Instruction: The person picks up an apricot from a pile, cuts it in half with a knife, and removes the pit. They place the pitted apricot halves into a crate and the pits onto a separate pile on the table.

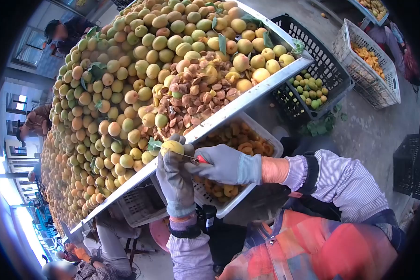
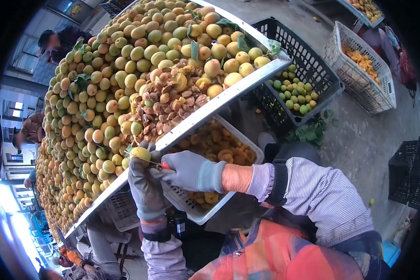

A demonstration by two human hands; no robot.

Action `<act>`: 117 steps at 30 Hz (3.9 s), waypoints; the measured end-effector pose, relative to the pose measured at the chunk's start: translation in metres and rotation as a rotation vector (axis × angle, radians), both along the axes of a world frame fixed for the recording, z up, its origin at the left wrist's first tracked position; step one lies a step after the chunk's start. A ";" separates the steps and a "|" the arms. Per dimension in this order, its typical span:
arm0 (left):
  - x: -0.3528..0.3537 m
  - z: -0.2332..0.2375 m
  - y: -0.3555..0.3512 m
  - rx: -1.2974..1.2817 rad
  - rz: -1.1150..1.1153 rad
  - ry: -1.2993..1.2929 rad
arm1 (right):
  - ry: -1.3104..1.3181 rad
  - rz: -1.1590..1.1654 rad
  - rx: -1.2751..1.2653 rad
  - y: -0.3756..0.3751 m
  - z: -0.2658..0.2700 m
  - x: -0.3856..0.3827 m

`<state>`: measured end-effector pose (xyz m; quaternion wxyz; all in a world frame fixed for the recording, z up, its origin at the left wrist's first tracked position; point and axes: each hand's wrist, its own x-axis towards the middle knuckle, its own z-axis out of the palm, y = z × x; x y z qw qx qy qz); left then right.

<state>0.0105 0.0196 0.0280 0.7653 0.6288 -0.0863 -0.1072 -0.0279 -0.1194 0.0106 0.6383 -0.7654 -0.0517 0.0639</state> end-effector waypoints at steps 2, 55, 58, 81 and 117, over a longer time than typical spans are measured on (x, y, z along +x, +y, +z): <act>0.000 -0.002 -0.001 0.043 -0.040 0.028 | -0.004 -0.020 -0.002 0.002 -0.004 -0.001; -0.001 0.011 -0.004 0.099 -0.023 -0.078 | 0.096 0.042 0.153 -0.004 0.003 0.003; 0.005 0.011 -0.002 0.031 0.082 -0.240 | 0.347 -0.063 0.551 -0.020 0.032 0.000; -0.008 0.006 -0.014 0.958 -0.001 -0.986 | 0.377 -0.264 0.653 -0.006 0.021 0.016; 0.006 0.001 0.014 -0.133 0.003 0.358 | 0.020 -0.337 0.445 0.010 0.023 0.030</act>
